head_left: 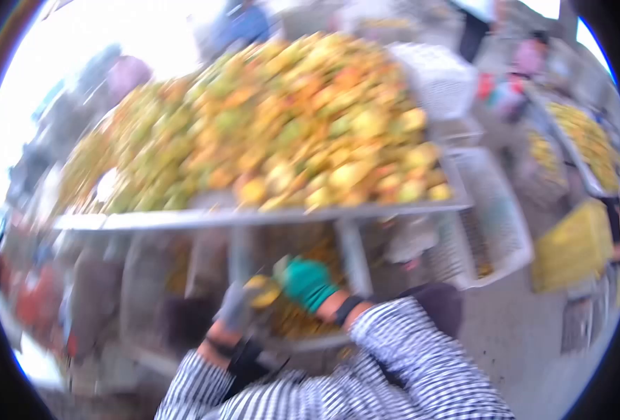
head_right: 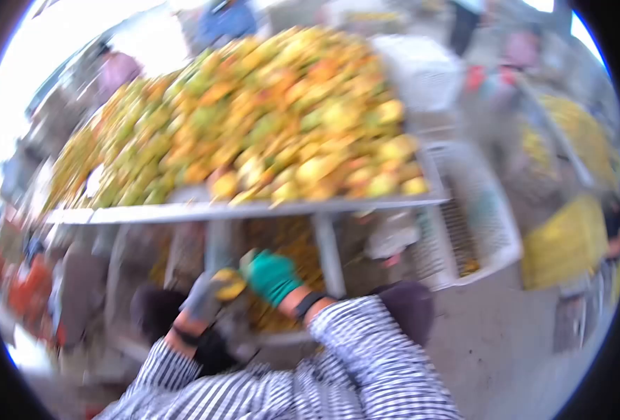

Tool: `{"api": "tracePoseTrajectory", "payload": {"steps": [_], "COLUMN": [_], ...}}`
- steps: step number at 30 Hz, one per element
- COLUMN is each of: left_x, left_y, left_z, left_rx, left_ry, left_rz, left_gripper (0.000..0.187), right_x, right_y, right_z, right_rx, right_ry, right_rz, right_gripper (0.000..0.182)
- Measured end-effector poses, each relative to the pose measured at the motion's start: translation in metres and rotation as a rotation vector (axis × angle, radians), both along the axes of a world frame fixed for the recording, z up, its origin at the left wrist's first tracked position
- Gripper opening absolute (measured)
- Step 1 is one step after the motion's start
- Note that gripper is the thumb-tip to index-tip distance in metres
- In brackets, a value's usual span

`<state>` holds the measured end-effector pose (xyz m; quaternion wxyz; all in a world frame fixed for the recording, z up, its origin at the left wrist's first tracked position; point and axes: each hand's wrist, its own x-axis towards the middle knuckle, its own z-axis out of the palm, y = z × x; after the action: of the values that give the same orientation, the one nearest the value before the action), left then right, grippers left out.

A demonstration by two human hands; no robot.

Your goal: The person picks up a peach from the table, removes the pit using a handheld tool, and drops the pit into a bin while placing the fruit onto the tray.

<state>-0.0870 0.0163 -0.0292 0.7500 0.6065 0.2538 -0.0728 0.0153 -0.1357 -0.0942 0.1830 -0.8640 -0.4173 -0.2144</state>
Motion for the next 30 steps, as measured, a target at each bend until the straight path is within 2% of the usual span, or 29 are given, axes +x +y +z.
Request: {"api": "tracePoseTrajectory", "payload": {"steps": [1,3,4,5,6,7,8,9,10,12,13,15,17,19,22,25,26,27,29,30], "left_x": [0.009,0.021,0.025,0.023,0.025,0.029,0.033,0.029,0.03,0.036,0.046,0.098,0.157,0.2,0.238,0.24,0.245,0.243,0.243,0.235], "left_y": [0.008,-0.013,-0.007,0.005,0.008,0.052,0.101,0.13,0.137,0.133,0.132,0.098,0.09,0.062,0.066,0.041,0.039,0.043,0.053,0.052], "left_z": [-0.023,0.016,0.023,0.023,0.05,0.034,0.024,0.038,0.062,0.067,0.071,0.065,0.055,0.054,0.015,0.015,-0.001,-0.006,-0.01,0.005], "left_rx": [-0.211,-0.103,-0.054,-0.051,0.001,0.251,0.432,1.01,1.744,2.106,1.941,1.514,1.333,1.561,1.299,1.309,1.467,1.417,1.318,1.196], "left_ry": [-0.056,0.159,0.176,0.063,-0.111,-0.23,-0.29,-0.291,0.221,-0.154,-0.235,-0.493,-0.251,-0.03,-0.099,-0.208,-0.247,-0.297,-0.408,-0.223], "left_rz": [-0.011,-0.065,-0.148,-0.028,0.052,0.185,0.298,0.247,0.153,0.371,0.235,0.143,-0.109,-0.16,-0.141,-0.167,-0.128,-0.124,-0.116,-0.084], "left_gripper": [0.03,0.034,0.034,0.031,0.025,0.02,0.023,0.027,0.038,0.047,0.045,0.034,0.049,0.043,0.038,0.045,0.048,0.048,0.047,0.042], "right_x": [0.018,0.04,0.048,0.048,0.044,0.044,0.039,0.031,0.027,0.022,0.023,0.025,0.03,0.034,0.033,0.036,0.037,0.041,0.047,0.049], "right_y": [0.003,-0.009,-0.018,-0.02,-0.02,-0.024,-0.033,-0.036,-0.037,-0.041,-0.047,-0.058,-0.063,-0.068,-0.084,-0.086,-0.086,-0.087,-0.087,-0.087], "right_z": [-0.02,-0.042,-0.041,-0.046,-0.055,-0.06,-0.022,-0.008,0.002,0.018,0.026,0.042,0.045,0.043,0.073,0.069,0.076,0.086,0.093,0.098], "right_rx": [0.042,0.058,0.095,0.087,0.075,0.058,-0.063,-0.015,0.038,0.116,0.091,0.037,0.057,0.122,0.19,0.367,0.414,0.46,0.467,0.485], "right_ry": [-0.062,0.187,0.354,0.389,0.433,0.48,0.694,0.714,0.733,0.774,0.747,0.693,0.696,0.697,0.897,0.934,1.012,1.094,1.079,1.097], "right_rz": [-0.01,-0.173,-0.221,-0.23,-0.232,-0.234,-0.167,-0.138,-0.11,-0.05,-0.032,0.01,0.024,0.045,0.053,0.047,0.051,0.06,0.021,0.002], "right_gripper": [0.013,0.012,0.015,0.016,0.017,0.018,0.023,0.023,0.023,0.021,0.021,0.019,0.022,0.024,0.026,0.028,0.031,0.034,0.041,0.042]}}
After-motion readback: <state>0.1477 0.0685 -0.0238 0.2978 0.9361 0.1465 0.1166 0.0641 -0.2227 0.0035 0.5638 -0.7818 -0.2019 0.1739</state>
